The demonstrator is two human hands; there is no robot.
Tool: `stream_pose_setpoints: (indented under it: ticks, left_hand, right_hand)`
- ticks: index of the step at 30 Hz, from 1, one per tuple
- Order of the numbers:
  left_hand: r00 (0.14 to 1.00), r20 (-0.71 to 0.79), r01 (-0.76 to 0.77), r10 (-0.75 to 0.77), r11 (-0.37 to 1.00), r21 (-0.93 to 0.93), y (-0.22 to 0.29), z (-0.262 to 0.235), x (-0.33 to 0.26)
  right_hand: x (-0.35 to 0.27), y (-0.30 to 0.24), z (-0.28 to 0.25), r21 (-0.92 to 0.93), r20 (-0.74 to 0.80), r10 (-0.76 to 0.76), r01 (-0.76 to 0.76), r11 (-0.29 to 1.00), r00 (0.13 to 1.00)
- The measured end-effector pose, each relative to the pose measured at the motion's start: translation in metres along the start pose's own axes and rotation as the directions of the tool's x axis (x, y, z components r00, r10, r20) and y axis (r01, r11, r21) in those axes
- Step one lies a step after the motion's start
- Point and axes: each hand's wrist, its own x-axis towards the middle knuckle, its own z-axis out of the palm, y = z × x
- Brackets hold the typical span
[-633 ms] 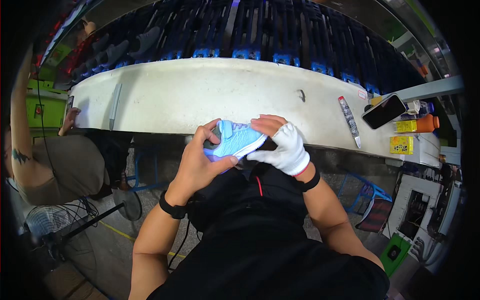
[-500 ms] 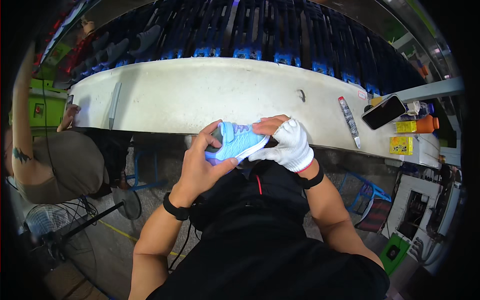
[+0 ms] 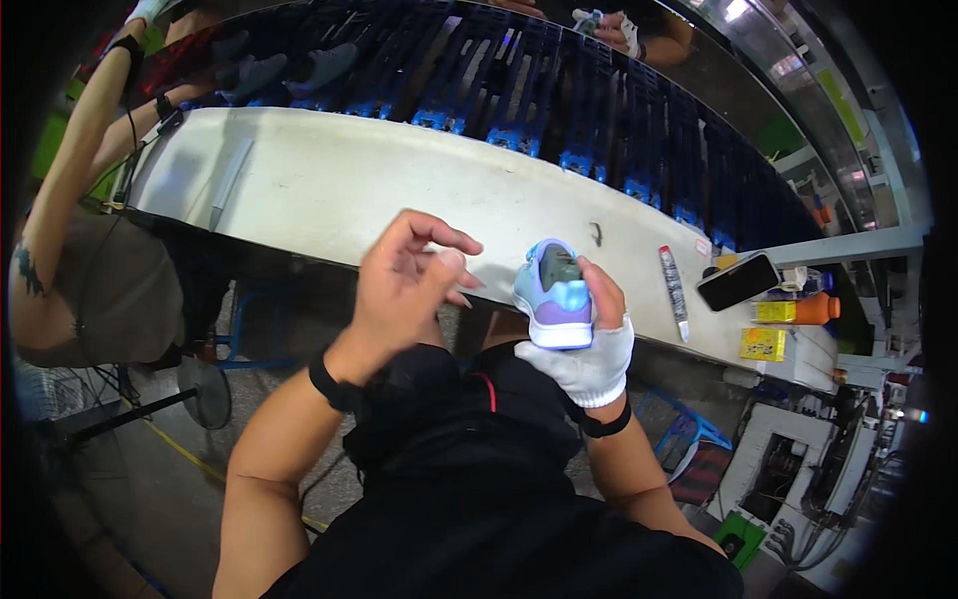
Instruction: Checking shoe uppers and soles for quality and placing them on a conveyor system.
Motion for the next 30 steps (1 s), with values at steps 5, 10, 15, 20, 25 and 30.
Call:
stream_pose_setpoints:
  ticks: [5,10,15,20,25,30]
  left_hand:
    - [0.989,-0.148,0.006,0.021,0.983,0.182,-0.065,-0.073,0.053]
    - [0.969,-0.222,-0.003,0.106,0.907,0.421,-0.096,-0.093,0.048]
    - [0.974,-0.213,-0.012,0.082,0.951,0.308,-0.094,-0.081,0.048]
    - [0.971,-0.22,-0.026,0.096,0.953,0.301,-0.086,-0.081,0.05]
    - [0.969,-0.228,-0.018,0.092,0.951,0.308,-0.085,-0.096,0.045]
    - [0.971,-0.216,-0.018,0.102,0.933,0.36,-0.079,-0.089,0.05]
  right_hand:
    - [-0.004,0.008,-0.022,0.015,0.035,0.172,-0.173,0.985,0.984]
    - [0.015,0.002,-0.038,0.444,-0.221,0.41,-0.282,0.85,0.885]
    - [0.118,-0.052,-0.132,-0.13,-0.803,-0.273,0.292,0.948,0.529]
    - [0.285,-0.039,-0.259,-0.916,-0.375,-0.916,-0.208,0.343,0.142]
    - [0.372,-0.071,-0.191,-0.625,-0.378,-0.691,0.38,0.682,0.616]
    - [0.356,-0.019,-0.123,-0.679,-0.037,-0.497,0.343,0.649,0.867]
